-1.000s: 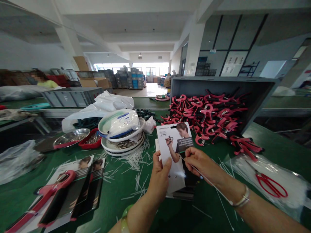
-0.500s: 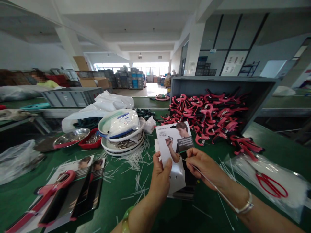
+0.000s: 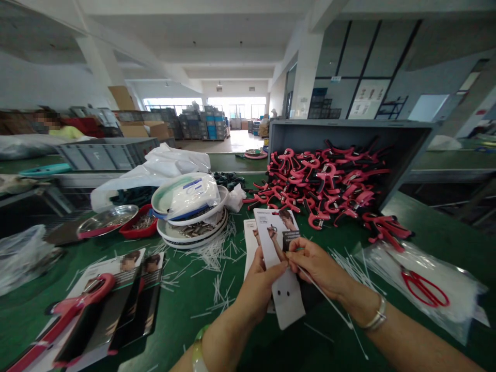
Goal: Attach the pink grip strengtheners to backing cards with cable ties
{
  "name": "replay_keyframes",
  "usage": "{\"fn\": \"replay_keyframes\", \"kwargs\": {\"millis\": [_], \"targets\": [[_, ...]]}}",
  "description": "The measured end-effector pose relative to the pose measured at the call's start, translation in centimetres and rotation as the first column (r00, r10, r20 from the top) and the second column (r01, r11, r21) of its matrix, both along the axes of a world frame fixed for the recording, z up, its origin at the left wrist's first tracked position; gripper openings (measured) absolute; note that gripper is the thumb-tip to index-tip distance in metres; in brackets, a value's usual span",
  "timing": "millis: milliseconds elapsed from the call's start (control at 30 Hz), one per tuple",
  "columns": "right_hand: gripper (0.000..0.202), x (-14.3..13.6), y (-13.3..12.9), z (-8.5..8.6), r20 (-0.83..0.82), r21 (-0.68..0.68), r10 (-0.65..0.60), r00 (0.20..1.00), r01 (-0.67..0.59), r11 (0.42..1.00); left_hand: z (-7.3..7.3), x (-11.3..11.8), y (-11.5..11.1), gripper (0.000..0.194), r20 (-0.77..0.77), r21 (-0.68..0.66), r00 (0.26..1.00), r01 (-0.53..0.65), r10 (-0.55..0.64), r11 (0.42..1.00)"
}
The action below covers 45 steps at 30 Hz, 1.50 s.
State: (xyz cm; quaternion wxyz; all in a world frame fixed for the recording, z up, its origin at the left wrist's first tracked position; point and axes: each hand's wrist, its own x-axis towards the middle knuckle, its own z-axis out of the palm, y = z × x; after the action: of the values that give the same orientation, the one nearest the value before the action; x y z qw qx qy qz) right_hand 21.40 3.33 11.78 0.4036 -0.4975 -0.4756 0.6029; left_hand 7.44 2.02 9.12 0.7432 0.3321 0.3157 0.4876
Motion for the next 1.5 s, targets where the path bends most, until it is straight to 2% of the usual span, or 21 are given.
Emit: {"fn": "replay_keyframes", "kwargs": {"millis": [200,400,500,600,733,833,933,1000,1100,1200,1267,1300,1367,1433,1500], "targets": [[0.034,1.3,0.2,-0.2,0.082,0.009,0.096,0.992,-0.097,0.995,0.2,-0.1,0.4,0.080,-0.051,-0.027,0.997,0.047,-0.049,0.999],[0.021,3.3,-1.0,0.7,0.280,0.042,0.227,0.933,-0.248,0.968,0.0,-0.1,0.5,0.067,-0.103,0.057,0.994,0.023,-0.017,0.998],[0.035,4.8,-1.7,1.0,0.286,0.068,0.303,0.909,-0.334,0.940,-0.2,-0.1,0.5,0.060,-0.082,0.082,0.997,0.018,-0.011,0.996],[0.045,6.5,-2.4,1.4,0.214,0.061,0.364,0.906,-0.385,0.921,-0.1,-0.1,0.6,0.058,-0.061,0.092,0.998,0.013,-0.007,0.996],[0.075,8.5,-3.3,1.8,0.082,0.132,0.383,0.920,-0.391,0.911,0.4,-0.4,0.7,0.059,-0.074,0.077,0.997,-0.009,0.015,0.997],[0.078,9.2,-3.7,1.8,0.174,0.143,0.320,0.931,-0.346,0.927,0.9,-0.6,0.8,0.058,-0.063,0.060,0.998,-0.011,0.015,0.998],[0.047,9.0,-3.7,1.6,0.386,0.231,0.147,0.911,-0.250,0.940,1.1,-0.6,0.7,0.053,-0.071,0.059,0.997,-0.016,0.020,0.998],[0.035,8.5,-3.7,1.4,0.469,0.341,0.030,0.883,-0.212,0.916,1.2,-0.6,0.7,0.050,-0.088,0.056,0.996,-0.022,0.027,0.998],[0.034,8.0,-3.7,1.3,0.519,0.454,-0.103,0.848,-0.171,0.874,1.3,-0.5,0.7,0.054,-0.105,0.054,0.994,-0.028,0.034,0.998],[0.047,7.8,-3.2,1.3,0.559,0.476,-0.227,0.797,-0.084,0.875,1.4,-0.6,0.7,0.064,-0.082,0.063,0.996,-0.037,0.042,0.997],[0.047,8.0,-2.4,1.4,0.566,0.466,-0.293,0.771,-0.005,0.885,1.4,-0.6,0.7,0.067,-0.069,0.072,0.997,-0.037,0.042,0.997],[0.045,8.1,-1.8,1.4,0.556,0.445,-0.300,0.775,0.028,0.895,1.4,-0.6,0.7,0.068,-0.073,0.074,0.997,-0.034,0.039,0.997],[0.048,8.2,-0.6,1.6,0.510,0.352,-0.225,0.830,0.038,0.935,1.3,-0.7,0.7,0.066,-0.093,0.081,0.995,-0.014,0.021,0.997],[0.056,8.0,0.5,1.8,0.432,0.254,-0.086,0.898,-0.030,0.967,1.1,-0.7,0.6,0.064,-0.114,0.095,0.993,0.011,0.000,0.995],[0.054,7.5,1.3,2.1,0.380,0.233,0.014,0.925,-0.110,0.966,1.0,-0.8,0.5,0.063,-0.136,0.107,0.991,0.029,-0.014,0.994]]}}
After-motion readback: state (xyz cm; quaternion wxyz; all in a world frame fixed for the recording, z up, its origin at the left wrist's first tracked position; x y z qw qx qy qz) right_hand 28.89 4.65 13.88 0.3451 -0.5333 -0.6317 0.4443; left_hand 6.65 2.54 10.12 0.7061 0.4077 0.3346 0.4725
